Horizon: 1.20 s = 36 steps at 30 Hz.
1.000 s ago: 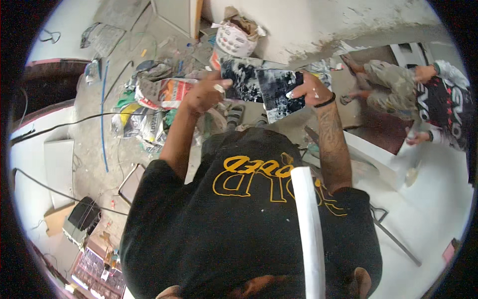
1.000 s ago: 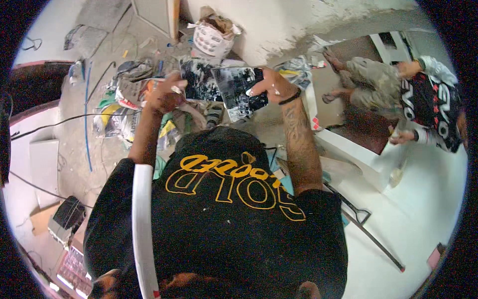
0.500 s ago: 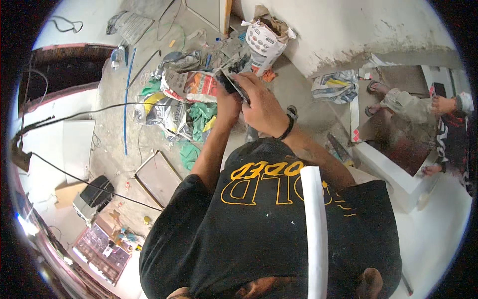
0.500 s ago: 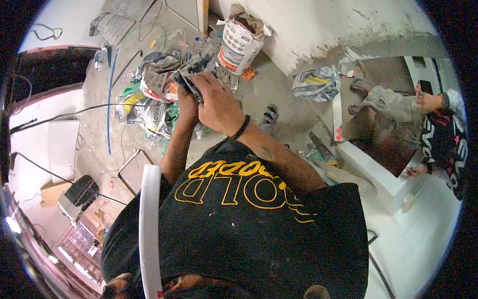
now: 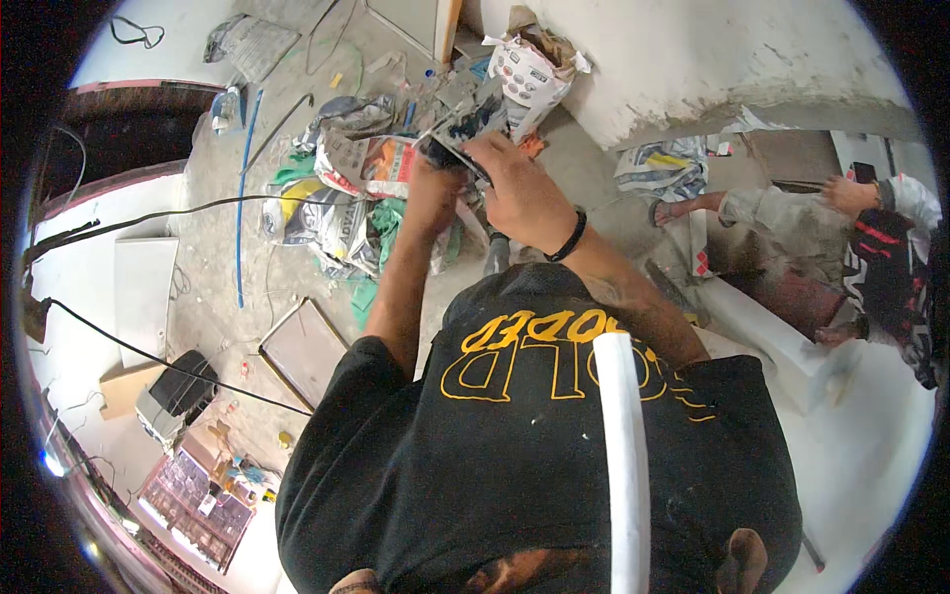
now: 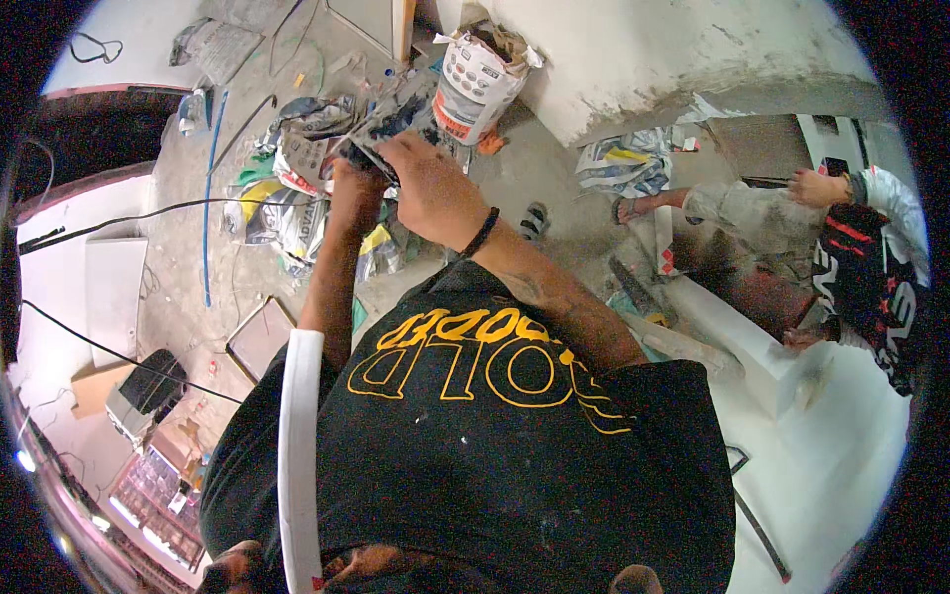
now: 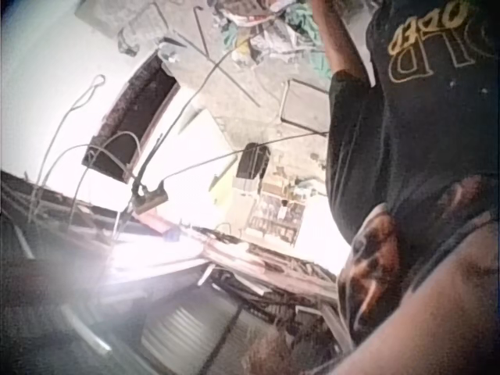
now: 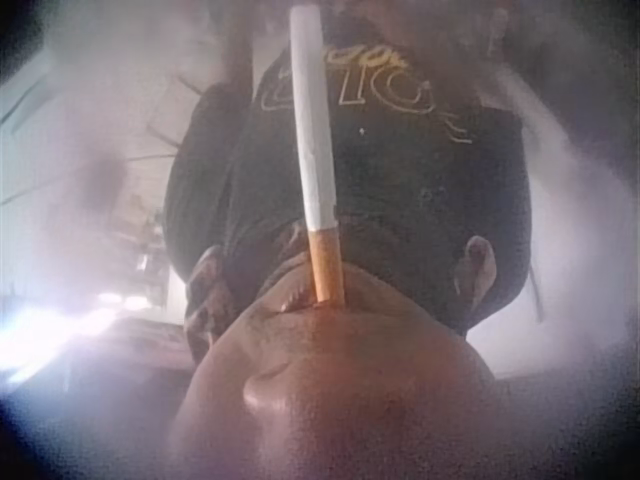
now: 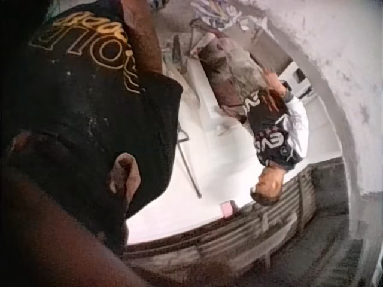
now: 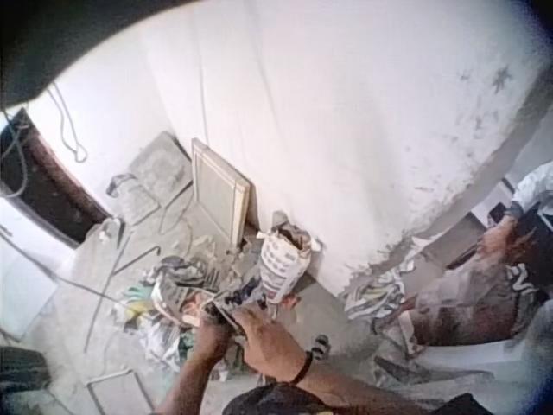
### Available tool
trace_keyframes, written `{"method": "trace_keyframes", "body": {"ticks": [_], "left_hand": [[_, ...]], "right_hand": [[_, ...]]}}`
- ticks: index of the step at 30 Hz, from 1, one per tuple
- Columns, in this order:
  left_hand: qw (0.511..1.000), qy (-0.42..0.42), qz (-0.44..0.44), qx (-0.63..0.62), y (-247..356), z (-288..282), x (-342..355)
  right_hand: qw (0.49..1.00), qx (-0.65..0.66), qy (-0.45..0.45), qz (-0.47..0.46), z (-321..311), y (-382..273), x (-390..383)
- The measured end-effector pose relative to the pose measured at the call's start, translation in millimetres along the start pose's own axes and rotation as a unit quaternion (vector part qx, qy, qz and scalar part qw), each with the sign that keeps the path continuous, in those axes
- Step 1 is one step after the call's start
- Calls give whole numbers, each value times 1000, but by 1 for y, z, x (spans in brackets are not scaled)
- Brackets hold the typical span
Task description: Applying and smoothing plaster onto a wall using a spatula and scraper.
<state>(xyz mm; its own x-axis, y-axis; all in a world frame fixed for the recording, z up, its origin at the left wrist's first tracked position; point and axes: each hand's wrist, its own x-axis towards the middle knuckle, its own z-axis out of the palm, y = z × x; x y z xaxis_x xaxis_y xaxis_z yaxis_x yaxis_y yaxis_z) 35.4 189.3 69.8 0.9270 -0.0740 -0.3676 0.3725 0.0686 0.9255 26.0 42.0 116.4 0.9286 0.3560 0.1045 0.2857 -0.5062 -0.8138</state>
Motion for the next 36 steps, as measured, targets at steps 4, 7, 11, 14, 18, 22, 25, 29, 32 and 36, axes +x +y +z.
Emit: {"method": "trace_keyframes", "body": {"ticks": [4,7,11,14,18,22,25,29,32,36], "left_hand": [[995,-91,14,38,-1,-21,6],[993,-84,25,-83,-9,-10,8],[980,10,146,136,-18,12,7],[979,16,167,113,-18,13,8],[992,7,106,67,-10,2,10],[980,19,145,133,-5,-7,5],[982,17,98,160,-7,-18,-1],[996,37,21,-79,-9,-52,6],[990,78,-29,-115,-5,-82,5],[976,56,-28,-209,7,-106,-3]], "right_hand": [[998,15,-49,-20,4,-6,-4],[998,-5,-60,-2,11,-12,-3],[997,-40,62,-13,18,-7,4],[998,-34,44,40,19,5,11],[998,-12,59,3,32,18,22],[995,-27,85,39,50,45,45],[994,-15,29,103,44,90,65],[981,11,98,170,26,123,60],[992,-32,52,107,12,110,47],[996,50,41,54,-8,71,36]]}}
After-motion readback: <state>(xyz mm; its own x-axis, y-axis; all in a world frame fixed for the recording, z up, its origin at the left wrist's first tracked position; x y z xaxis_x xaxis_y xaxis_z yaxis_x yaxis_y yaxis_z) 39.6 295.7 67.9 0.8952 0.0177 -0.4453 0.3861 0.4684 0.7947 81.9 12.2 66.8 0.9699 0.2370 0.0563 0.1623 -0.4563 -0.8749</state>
